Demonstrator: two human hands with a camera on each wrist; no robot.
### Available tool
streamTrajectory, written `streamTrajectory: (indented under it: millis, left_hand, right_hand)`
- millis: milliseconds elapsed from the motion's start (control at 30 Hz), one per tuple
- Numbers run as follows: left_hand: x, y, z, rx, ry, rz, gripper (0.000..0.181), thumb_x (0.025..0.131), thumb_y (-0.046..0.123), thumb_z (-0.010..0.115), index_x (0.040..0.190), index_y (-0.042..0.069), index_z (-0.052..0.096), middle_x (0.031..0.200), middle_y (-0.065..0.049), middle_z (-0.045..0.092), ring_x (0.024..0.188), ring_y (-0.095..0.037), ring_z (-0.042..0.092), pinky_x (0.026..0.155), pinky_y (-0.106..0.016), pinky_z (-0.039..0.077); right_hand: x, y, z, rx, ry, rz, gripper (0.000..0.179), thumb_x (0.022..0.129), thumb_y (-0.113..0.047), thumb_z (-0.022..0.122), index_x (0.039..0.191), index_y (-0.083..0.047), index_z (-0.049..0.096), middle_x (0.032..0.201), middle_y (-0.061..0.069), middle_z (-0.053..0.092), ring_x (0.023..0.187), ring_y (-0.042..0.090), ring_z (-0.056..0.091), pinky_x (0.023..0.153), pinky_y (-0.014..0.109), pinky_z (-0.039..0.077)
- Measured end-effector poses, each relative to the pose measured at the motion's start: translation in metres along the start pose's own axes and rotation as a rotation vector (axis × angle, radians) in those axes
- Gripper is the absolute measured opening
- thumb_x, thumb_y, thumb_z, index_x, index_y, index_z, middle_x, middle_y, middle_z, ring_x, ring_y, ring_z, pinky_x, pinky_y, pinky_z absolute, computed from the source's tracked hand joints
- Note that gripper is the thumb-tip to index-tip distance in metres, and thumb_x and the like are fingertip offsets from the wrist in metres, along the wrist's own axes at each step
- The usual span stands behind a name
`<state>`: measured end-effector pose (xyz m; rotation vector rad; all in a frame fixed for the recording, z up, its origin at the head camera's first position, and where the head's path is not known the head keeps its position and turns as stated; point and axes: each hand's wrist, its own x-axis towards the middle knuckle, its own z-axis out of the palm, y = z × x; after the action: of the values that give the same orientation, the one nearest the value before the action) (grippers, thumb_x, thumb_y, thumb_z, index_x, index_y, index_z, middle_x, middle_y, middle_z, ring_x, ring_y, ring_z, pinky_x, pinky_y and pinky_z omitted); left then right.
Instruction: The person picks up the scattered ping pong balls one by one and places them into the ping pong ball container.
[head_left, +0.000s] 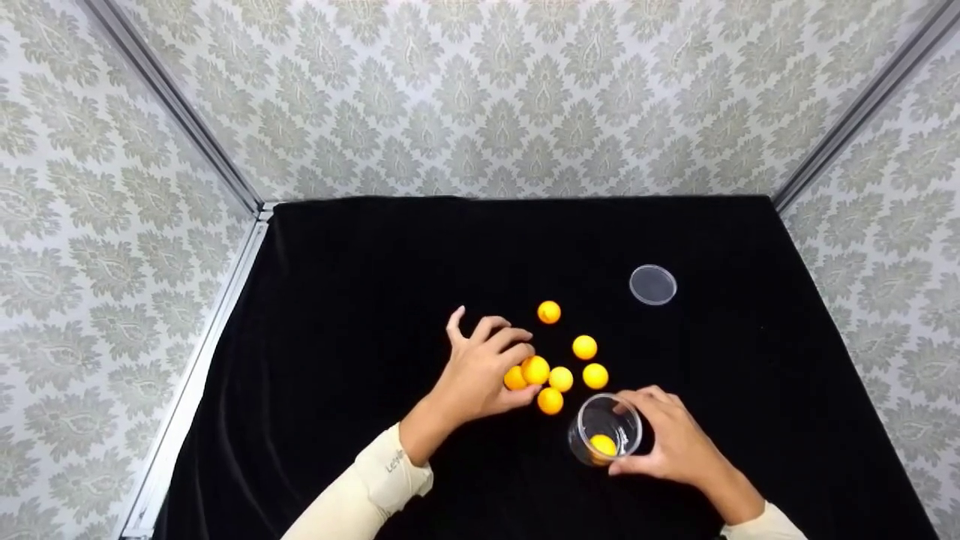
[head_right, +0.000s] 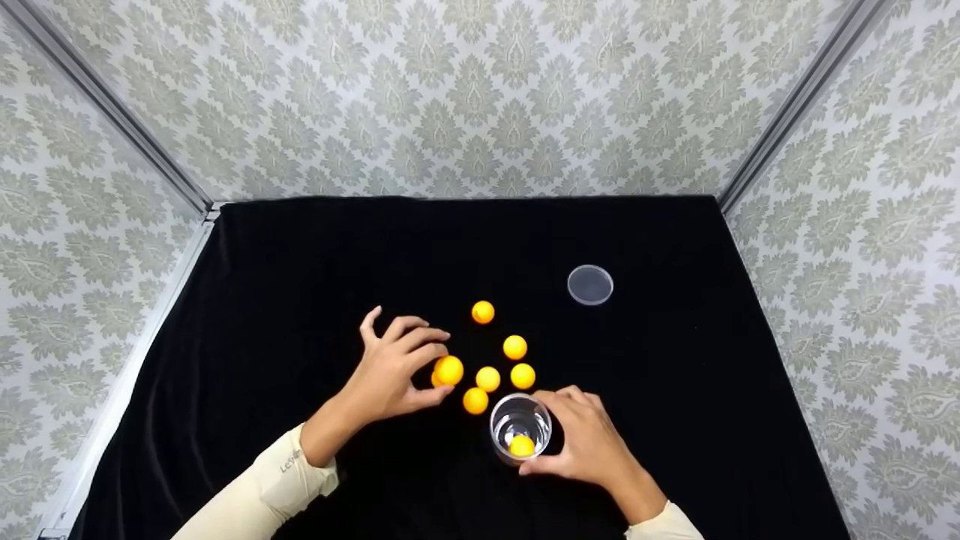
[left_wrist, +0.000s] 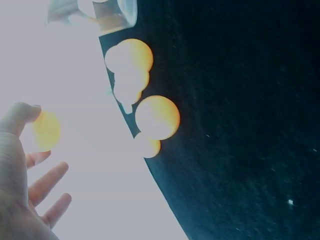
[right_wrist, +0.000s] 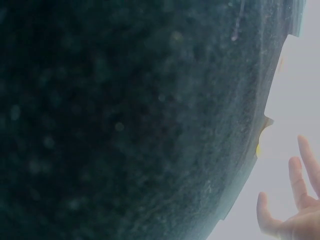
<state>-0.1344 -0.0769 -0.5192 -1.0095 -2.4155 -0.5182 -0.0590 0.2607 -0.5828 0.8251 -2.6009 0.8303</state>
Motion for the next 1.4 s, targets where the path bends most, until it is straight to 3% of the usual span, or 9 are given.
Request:
streamTrajectory:
  millis: [367,667,1400]
  left_hand:
    - [0.01,0.019,0.0,-0.01,-0.013,0.035,0.041,0.078,0.059,0.073,0.103,0.026,0.072,0.125,0.009,0.068,0.119,-0.022,0.054,0.106,-0.079,0.017]
    - [0.017,0.042,0.005,-0.044,-0.002,0.109,0.045,0.081,0.062,0.07,0.106,0.025,0.073,0.126,0.007,0.069,0.121,-0.022,0.054,0.105,-0.079,0.02]
    - [0.021,0.078,0.02,-0.066,-0.097,0.175,0.047,0.082,0.065,0.065,0.11,0.028,0.072,0.128,0.009,0.066,0.125,-0.019,0.052,0.109,-0.076,0.02]
  right_hand:
    - [0.0,0.0,0.0,0.0,0.003,-0.006,0.101,0.047,-0.065,0.093,0.134,-0.023,0.063,0.108,-0.017,0.069,0.101,0.009,0.061,0.084,0.045,0.047]
    - [0.0,0.0,0.0,-0.008,0.001,-0.005,0.098,0.051,-0.069,0.09,0.133,-0.023,0.064,0.109,-0.02,0.068,0.101,0.009,0.06,0.083,0.043,0.047]
    - [0.001,0.001,0.001,-0.015,0.01,-0.019,0.098,0.05,-0.069,0.091,0.13,-0.018,0.065,0.118,-0.012,0.068,0.103,0.011,0.061,0.083,0.045,0.048]
